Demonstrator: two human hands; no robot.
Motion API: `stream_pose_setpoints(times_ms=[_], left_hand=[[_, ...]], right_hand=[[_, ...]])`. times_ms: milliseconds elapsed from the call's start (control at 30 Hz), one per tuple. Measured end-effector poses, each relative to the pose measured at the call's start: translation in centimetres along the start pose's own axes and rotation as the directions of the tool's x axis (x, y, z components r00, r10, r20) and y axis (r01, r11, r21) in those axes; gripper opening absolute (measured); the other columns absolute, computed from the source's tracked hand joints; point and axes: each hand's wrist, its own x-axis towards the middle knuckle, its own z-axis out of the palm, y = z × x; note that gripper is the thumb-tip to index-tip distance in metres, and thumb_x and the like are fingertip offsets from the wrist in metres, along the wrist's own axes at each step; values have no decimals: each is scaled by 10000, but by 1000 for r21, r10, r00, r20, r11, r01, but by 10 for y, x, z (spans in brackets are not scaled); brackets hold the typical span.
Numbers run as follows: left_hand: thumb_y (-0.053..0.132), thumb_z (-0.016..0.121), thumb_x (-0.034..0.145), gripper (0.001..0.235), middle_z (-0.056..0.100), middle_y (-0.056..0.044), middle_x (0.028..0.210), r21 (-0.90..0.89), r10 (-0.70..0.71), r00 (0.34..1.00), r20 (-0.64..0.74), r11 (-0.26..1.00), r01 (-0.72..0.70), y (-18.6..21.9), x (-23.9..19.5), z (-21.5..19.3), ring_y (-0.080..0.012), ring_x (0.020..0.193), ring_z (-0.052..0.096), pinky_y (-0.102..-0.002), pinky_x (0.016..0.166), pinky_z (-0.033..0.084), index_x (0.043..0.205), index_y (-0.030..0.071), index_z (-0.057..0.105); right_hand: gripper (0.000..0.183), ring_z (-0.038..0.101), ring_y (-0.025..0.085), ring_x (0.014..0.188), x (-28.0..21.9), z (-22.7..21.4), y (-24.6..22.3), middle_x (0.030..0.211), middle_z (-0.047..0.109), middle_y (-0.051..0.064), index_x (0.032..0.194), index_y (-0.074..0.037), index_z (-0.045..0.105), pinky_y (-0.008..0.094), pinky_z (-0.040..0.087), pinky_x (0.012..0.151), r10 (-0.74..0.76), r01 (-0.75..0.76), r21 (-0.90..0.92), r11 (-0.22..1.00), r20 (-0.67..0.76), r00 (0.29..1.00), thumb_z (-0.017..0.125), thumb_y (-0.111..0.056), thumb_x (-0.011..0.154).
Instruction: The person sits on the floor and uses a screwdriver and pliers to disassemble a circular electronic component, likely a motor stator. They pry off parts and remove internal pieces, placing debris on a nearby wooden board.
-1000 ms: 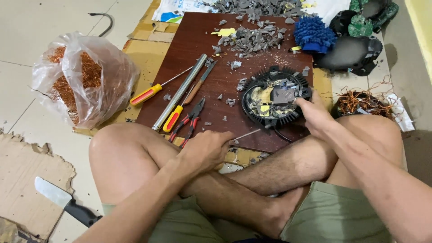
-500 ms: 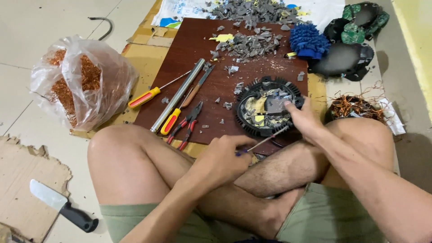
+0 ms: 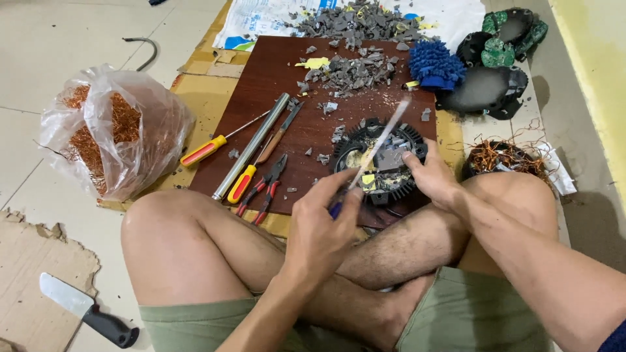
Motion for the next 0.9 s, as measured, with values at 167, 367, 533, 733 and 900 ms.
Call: stream_pose_setpoints(times_ms=[167,367,533,733,900], left_hand=[[261,646,946,345,795,-194,1073,193,-156,985,74,971,139,-42,6,-4,-424,1103,738,-510,886,604,1241,156,790],[305,610,928,344,804,-156,1071,470,-357,896,262,859,205,-49,5,-3,-423,1062,755,-531,872,618,1199,239,813],[316,600,932,281,804,-87,959,600,-390,882,265,783,165,-72,2,15,-353,956,790,-491,802,644,1100,291,825],[198,597,982,267,750,-154,1020,667,-397,881,258,733,135,-71,-4,34,-410,918,781,-540,759,654,1163,160,790],[86,508,1019,242,683,-157,1125,769,-367,906,209,634,79,-50,-16,54,-442,933,738,-595,726,626,1145,104,714]], right_hand=[[715,567,435,1369,-8,-4,-5,1439,618,249,1621,-325,368,547,411,1164,-23,23,-46,999,16,1000,586,-575,988],[690,579,454,1354,-21,-6,-18,1430,628,246,1572,-339,416,555,426,1150,-4,11,-76,997,97,995,593,-605,961],[707,559,464,1370,-28,-3,-28,1416,623,279,1549,-305,407,585,422,1159,-9,28,-139,990,134,991,460,-732,988],[594,561,476,1361,-47,-7,-51,1377,635,304,1542,-335,397,596,415,1155,15,1,-156,988,104,994,425,-651,1040],[546,675,421,1108,-46,-11,-52,1255,705,203,1441,-181,427,560,488,947,-6,16,-88,996,105,994,386,-558,1049]])
